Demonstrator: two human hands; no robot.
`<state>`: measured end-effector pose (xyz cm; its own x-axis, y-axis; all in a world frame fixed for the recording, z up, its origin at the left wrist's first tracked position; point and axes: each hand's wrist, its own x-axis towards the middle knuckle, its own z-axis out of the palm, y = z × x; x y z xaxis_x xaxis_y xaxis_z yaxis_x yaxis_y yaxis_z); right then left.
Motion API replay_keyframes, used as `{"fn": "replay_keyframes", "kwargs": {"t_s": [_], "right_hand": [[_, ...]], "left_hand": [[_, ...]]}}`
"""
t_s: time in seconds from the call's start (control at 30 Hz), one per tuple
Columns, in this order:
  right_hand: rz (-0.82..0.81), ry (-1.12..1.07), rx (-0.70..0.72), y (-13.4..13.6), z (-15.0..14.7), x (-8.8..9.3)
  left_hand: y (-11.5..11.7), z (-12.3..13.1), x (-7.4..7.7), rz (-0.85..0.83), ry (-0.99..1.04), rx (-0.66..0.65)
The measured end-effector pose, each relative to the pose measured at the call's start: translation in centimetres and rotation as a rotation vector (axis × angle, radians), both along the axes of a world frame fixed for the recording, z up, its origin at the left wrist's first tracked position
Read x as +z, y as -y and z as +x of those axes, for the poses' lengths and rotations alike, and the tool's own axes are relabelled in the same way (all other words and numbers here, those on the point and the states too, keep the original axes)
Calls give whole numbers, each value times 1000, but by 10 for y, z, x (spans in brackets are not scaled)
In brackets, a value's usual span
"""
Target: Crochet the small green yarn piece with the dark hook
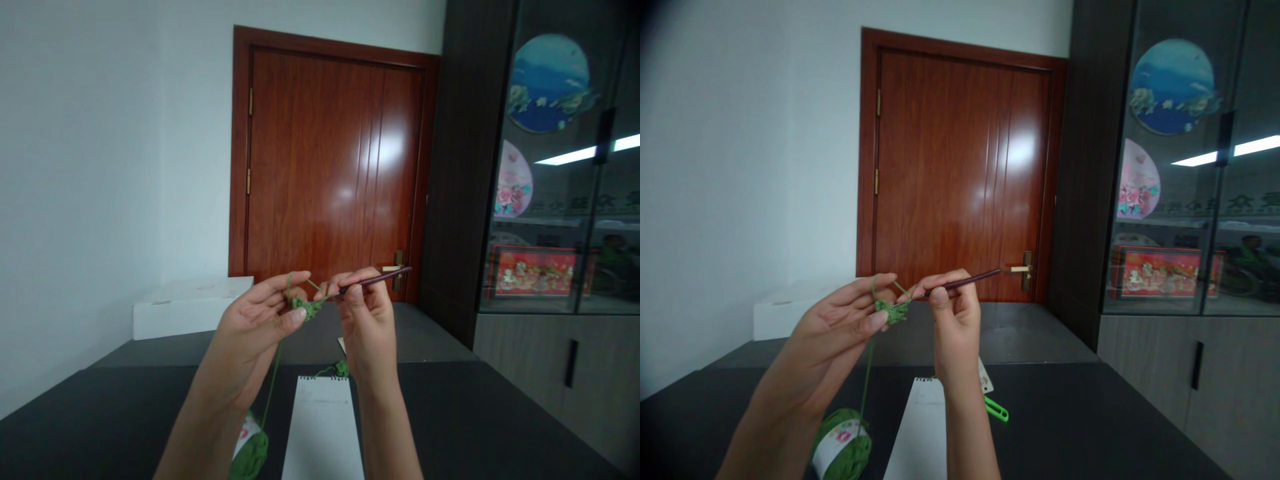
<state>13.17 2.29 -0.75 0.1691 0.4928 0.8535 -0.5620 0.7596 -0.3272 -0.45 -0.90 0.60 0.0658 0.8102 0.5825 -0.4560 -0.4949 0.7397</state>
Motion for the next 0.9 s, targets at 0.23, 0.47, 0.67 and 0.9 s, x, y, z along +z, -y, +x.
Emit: {"fn": "replay_keyframes", "kwargs": {"t_s": [0.23, 0.47, 0.67, 0.9], "right_hand": [[77, 43, -168, 5, 4, -1], [375, 201, -570, 12, 3, -1], [531, 61, -756, 4, -13, -6], [493, -42, -923, -12, -27, -20]], "left_hand": [[-2, 0, 0, 12, -18, 42], [-8, -3, -2, 146, -41, 134], [-4, 2, -3, 85, 69, 37], [-1, 13, -6, 7, 141, -14]]}}
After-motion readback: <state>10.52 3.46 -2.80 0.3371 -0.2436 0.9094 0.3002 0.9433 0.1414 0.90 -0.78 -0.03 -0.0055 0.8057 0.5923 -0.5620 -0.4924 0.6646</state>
